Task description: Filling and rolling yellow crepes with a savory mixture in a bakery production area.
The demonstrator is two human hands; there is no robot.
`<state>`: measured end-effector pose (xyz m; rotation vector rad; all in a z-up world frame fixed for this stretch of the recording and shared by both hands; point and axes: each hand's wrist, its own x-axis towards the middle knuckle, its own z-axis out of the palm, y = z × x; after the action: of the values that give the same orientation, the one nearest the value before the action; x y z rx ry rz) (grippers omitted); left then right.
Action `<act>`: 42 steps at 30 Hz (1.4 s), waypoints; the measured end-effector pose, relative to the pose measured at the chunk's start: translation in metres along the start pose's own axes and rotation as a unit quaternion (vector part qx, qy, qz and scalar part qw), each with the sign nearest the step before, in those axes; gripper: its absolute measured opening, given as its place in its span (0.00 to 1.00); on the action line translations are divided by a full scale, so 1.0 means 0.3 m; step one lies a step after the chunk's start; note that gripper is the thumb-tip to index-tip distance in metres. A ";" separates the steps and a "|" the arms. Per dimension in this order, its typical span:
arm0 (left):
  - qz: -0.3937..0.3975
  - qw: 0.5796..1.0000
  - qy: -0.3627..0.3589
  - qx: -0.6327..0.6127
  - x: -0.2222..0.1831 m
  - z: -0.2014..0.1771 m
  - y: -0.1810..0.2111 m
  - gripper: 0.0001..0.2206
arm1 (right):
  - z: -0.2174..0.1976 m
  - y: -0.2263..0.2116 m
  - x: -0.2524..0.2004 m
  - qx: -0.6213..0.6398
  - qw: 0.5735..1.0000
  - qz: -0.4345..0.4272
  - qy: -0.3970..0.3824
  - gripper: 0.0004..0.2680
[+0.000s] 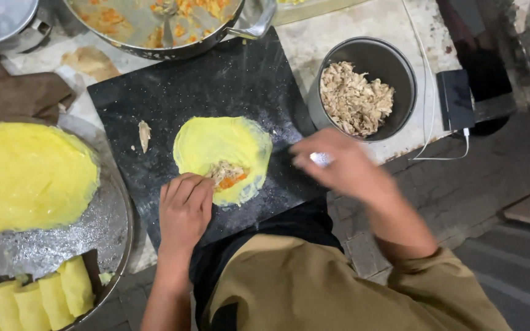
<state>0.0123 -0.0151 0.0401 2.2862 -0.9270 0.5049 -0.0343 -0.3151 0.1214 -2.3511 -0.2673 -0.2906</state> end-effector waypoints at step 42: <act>-0.019 0.995 0.033 -0.091 -0.027 -0.075 -0.005 0.07 | -0.113 0.062 0.128 0.208 0.970 0.031 -0.124 0.06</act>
<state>0.0053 0.0047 0.0517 2.1062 -0.8589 0.4565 0.0028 -0.3478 0.1439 -1.9698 -0.3376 0.0887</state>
